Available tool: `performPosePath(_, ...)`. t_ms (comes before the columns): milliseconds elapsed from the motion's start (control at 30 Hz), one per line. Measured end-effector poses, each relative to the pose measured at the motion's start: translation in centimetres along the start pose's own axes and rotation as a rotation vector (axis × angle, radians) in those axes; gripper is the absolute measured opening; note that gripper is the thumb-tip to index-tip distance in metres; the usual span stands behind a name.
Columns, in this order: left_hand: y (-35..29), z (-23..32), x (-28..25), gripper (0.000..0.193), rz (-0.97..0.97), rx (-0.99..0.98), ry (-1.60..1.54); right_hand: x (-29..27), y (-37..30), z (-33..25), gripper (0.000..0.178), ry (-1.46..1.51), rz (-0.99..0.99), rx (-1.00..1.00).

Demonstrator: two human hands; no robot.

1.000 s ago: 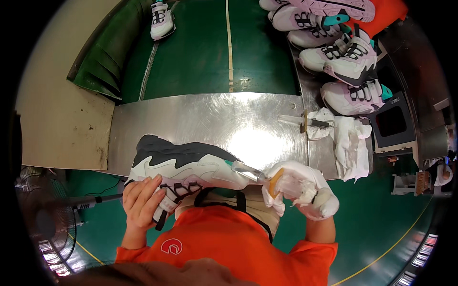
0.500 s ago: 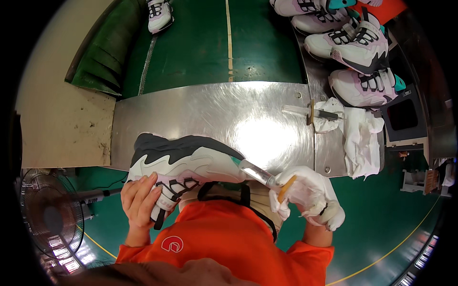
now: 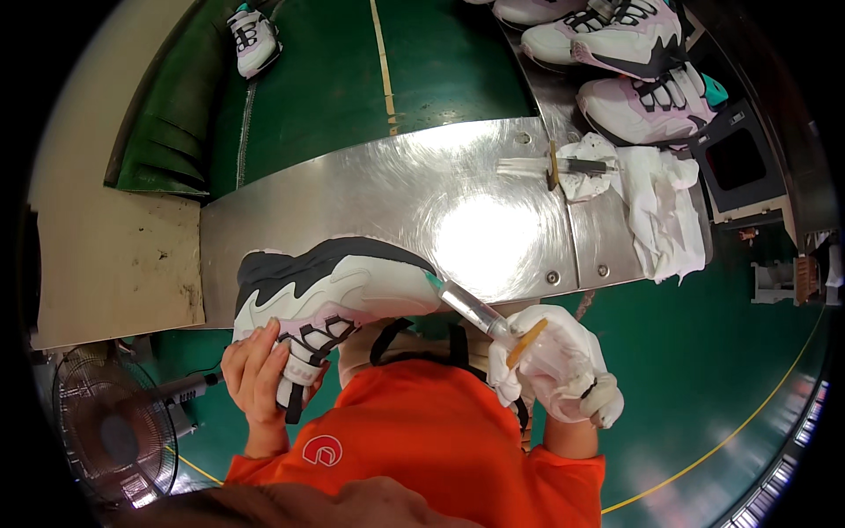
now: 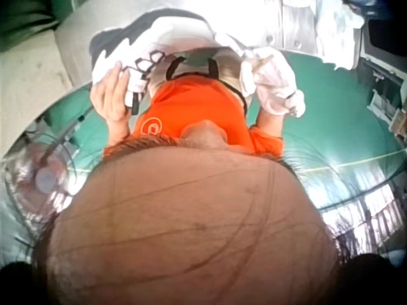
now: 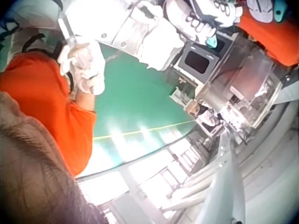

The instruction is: The person applies a liquid substance from a syringe to the seams and edges of a white and pink sneaker. They hold the shoe with a teal insert, rotate it to access different areas, and wipe the applied liquid with a white cloth. The process is repeated on multiple shoes on a factory assembly line.

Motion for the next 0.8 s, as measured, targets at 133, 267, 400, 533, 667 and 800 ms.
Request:
performPosePath(133, -0.4, -0.1, 0.1, 0.023, -0.014, 0.0, 0.003, -0.3, -1.8, 0.9, 0.103, -0.032, 0.12, -0.008)
performPosePath(267, -0.6, -0.1, 0.2, 0.025, -0.014, 0.004, -0.006, 0.7, -2.2, 0.9, 0.105, -0.013, 0.128, -0.044)
performPosePath(400, -0.8, -0.2, 0.2, 0.025, -0.018, 0.007, -0.011, 2.1, -1.8, 0.6, 0.103, 0.018, 0.093, -0.081)
performPosePath(533, -0.7, -0.3, 0.2, 0.026, -0.021, 0.008, -0.024, 2.5, -2.0, 0.4, 0.102, -0.059, 0.222, -0.053)
performPosePath(667, -0.6, -0.5, 0.0, 0.027, -0.027, 0.016, -0.03, 3.2, -2.4, 0.6, 0.099, -0.144, 0.37, 0.081)
performPosePath(800, 0.3, -0.7, -0.1, 0.028, -0.037, 0.014, -0.065, 3.8, -2.1, 1.1, 0.094, -0.202, 0.146, -0.044)
Point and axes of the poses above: each hand's wrist, its own y-axis towards the middle knuckle, its own x-axis out of the palm, z = x × y, the point moved 9 cm from there along y, towards the middle knuckle, and after that the axes turned 3 degrees about -z, right-handed, at the moved point
